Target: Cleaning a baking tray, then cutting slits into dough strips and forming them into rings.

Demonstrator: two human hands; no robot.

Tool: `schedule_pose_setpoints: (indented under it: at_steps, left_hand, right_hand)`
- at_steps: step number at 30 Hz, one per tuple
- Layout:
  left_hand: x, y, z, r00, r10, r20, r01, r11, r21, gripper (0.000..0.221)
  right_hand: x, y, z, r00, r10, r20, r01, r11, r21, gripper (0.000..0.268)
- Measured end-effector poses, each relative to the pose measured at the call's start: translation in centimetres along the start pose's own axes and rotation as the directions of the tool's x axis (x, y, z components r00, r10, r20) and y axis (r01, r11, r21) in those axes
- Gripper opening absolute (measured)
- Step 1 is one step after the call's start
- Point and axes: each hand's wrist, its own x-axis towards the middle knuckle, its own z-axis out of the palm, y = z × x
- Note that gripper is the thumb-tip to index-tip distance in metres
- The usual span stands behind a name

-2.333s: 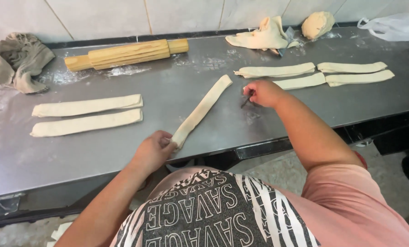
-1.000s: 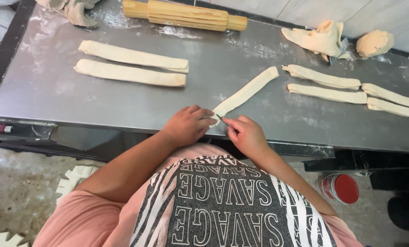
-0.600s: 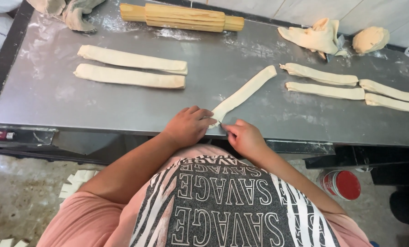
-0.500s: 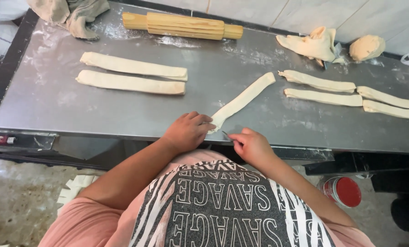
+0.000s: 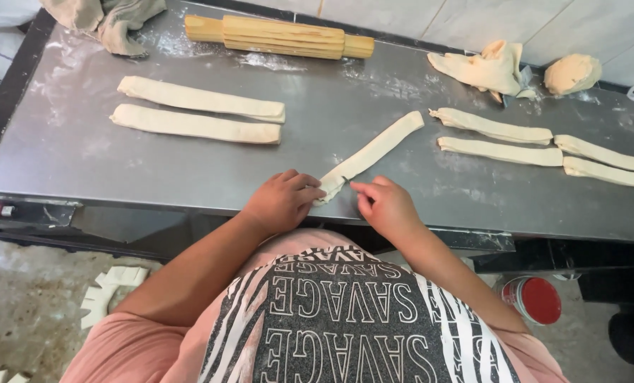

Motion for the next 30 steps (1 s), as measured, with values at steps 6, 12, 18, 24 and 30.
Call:
schedule_pose_setpoints:
  at_steps: [6,12,18,24,30]
  left_hand:
    - [-0.2,-0.2,-0.1,0.999,-0.032,-0.011,0.031,0.999,-0.041,0.022]
    - [0.3,0.7,-0.7,0.997,-0.074,0.027,0.076,0.995,-0.059,0.023]
    - [0.3,0.5,-0.8,0.999,-0.052,-0.001,0.052,0.998,-0.033,0.023]
    - [0.3,0.8,0.2,0.995,-0.041,-0.092,0.041,0.999,-0.006,0.023]
    - [0.1,0.0,0.9,0.987,-0.004,-0.159,0.004,1.000,-0.002,0.023]
  right_hand:
    - [0.3,0.5,0.2,0.995,-0.002,0.103,0.000,1.000,0.019,0.026]
    - [1.3,2.2,-0.3,0.999,0.021,0.030,-0.021,1.000,0.000,0.024]
    - [1.2,2.5,-1.7,0.975,0.066,0.211,-0.074,0.997,0.034,0.028]
    - [2.5,5.7,0.3,1.000,0.024,0.005,-0.024,1.000,0.007,0.025]
    - [1.6,6.4,-1.7,0.977,0.046,0.206,-0.045,0.999,-0.009,0.025]
